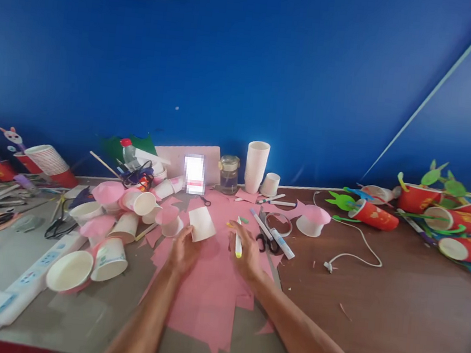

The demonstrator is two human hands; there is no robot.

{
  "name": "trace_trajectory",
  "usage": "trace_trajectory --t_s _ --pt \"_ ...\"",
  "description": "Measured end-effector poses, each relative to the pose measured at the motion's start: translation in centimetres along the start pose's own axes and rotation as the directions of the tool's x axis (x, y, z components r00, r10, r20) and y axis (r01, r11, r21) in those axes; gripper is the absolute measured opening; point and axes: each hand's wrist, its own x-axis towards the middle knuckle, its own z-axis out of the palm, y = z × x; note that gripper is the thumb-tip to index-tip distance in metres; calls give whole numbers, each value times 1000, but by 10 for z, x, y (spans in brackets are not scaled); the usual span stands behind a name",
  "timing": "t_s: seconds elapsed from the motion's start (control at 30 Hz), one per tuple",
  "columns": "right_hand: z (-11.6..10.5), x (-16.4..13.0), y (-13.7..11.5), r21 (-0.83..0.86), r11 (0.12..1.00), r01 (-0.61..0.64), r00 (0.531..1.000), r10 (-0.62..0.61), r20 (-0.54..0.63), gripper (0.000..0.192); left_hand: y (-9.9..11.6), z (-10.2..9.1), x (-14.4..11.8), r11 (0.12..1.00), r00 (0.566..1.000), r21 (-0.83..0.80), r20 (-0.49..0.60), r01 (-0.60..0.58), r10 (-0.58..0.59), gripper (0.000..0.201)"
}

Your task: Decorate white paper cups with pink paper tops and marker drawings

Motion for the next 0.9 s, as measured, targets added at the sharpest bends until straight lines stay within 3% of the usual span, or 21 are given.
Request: trace_trajectory --t_s 0.13,0.3,0.63,0.9 --pt "1 1 10 -280 959 48 975 15 220 53 4 0 -1 997 999 -61 -1 39 -39 16" --pt "1 0 7 -383 915 125 925 32 379 69 4 0 0 998 999 -48 5 48 -48 20" --pt "8 -6 13 -349 917 195 949 -87 303 80 2 -3 1 997 998 -49 30 63 -61 21" --pt "9 -5 17 -317 933 172 956 -81 282 75 2 -4 2 995 997 -54 17 83 -82 20"
